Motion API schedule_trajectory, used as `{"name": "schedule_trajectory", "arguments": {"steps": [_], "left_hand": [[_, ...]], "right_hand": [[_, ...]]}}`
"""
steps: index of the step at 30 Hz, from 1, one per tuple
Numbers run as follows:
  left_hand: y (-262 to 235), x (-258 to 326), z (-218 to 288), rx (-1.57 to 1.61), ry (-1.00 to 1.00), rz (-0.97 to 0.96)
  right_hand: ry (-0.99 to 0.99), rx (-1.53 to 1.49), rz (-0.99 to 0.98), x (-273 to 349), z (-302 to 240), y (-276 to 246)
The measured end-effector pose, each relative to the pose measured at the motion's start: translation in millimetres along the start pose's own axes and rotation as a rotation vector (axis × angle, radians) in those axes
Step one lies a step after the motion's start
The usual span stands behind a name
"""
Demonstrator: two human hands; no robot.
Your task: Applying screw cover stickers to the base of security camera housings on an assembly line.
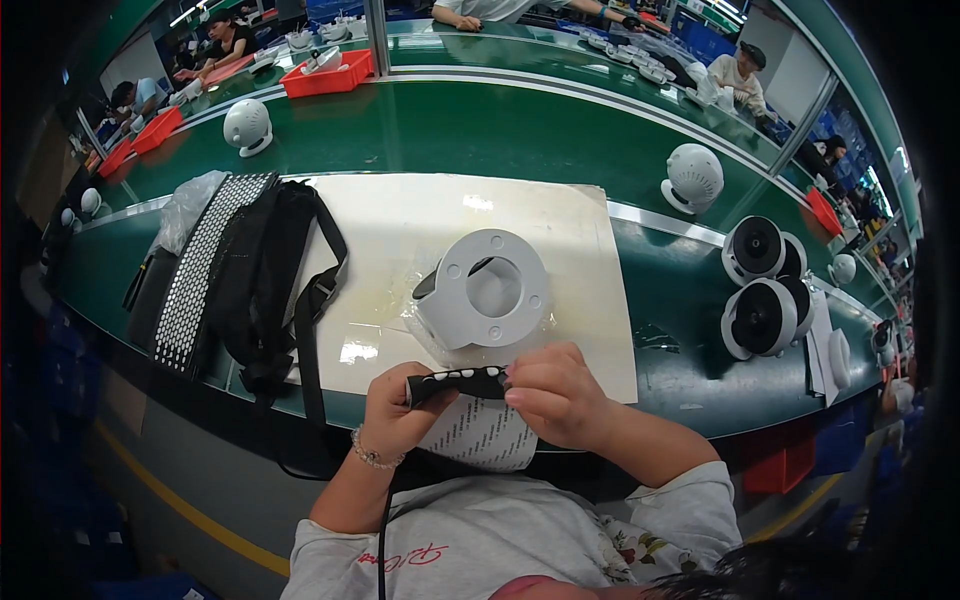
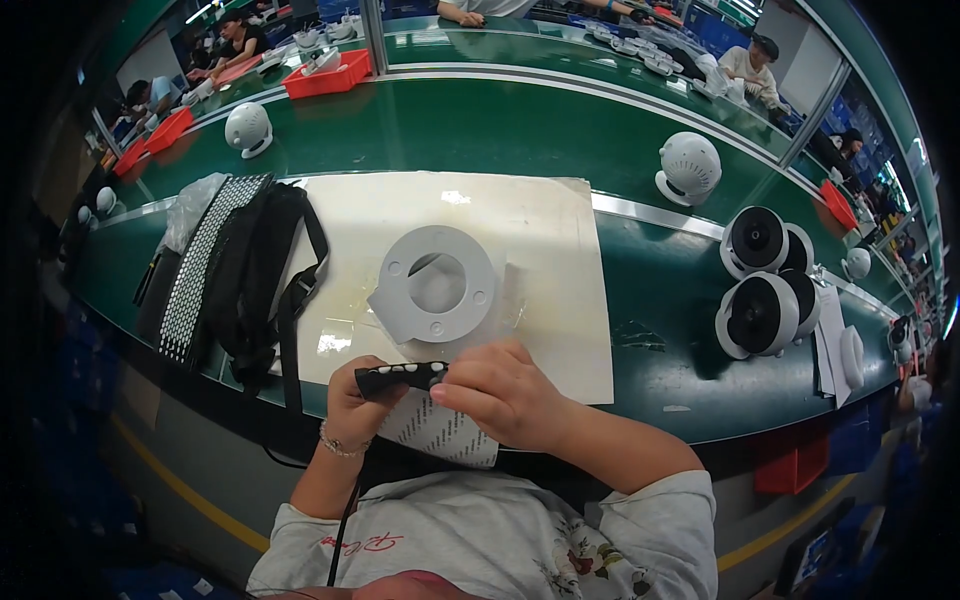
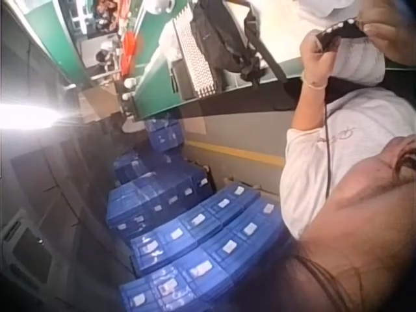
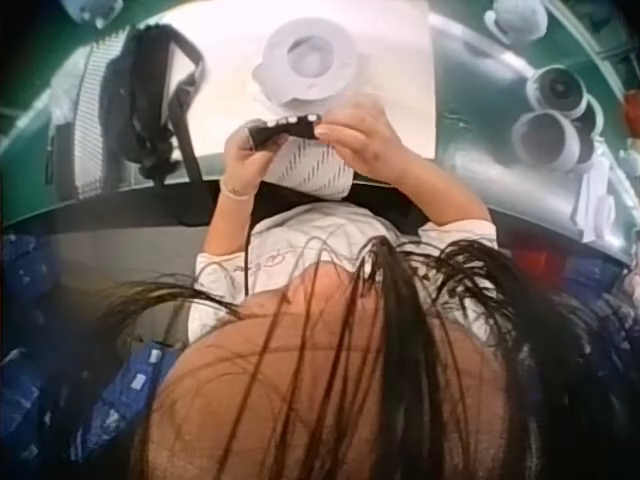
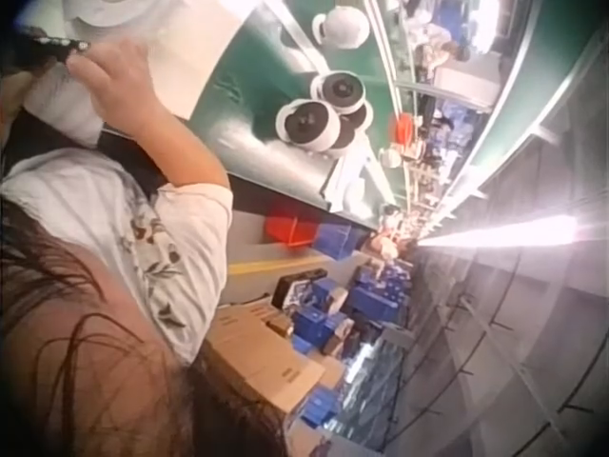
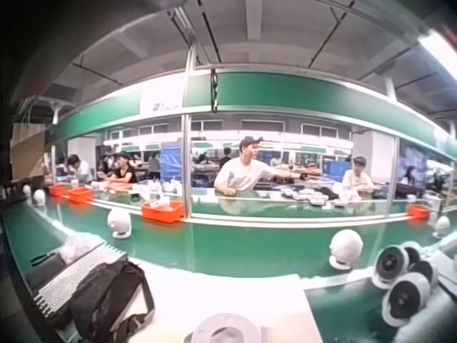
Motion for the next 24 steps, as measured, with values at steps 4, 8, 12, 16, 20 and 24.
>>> {"name": "schedule_trajectory", "arguments": {"steps": [4,8,12,16,20,24], "left_hand": [[-2,0,-4,-0.042,-0.068,0.032],[-3,0,-4,-0.017,-0.058,0.032],[-2,0,6,-0.082,0.044,0.014],[-4,0,3,-0.068,-0.021,0.024],[-3,1,15,-0.12,0.19,0.014],[-2,4,28,-0.227,0.302,0.052]], "right_hand": [[-0.056,-0.092,-0.092,4,-7,13],[0.016,-0.019,0.018,-1,4,6],[-0.063,-0.089,-0.079,-1,-8,11],[0.017,-0.164,-0.017,-7,4,3],[0.267,-0.243,0.218,-18,71,-24],[0.409,-0.451,0.184,-45,120,-14]]}}
Point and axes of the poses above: each hand's wrist, its own x-axis away from the middle knuckle, its own y-axis out of the palm, z = x × y, the point moved 10 cm from there along -x, towards the middle knuckle, and after that the axes turned 7 degrees about -y, right-handed, at the moved point
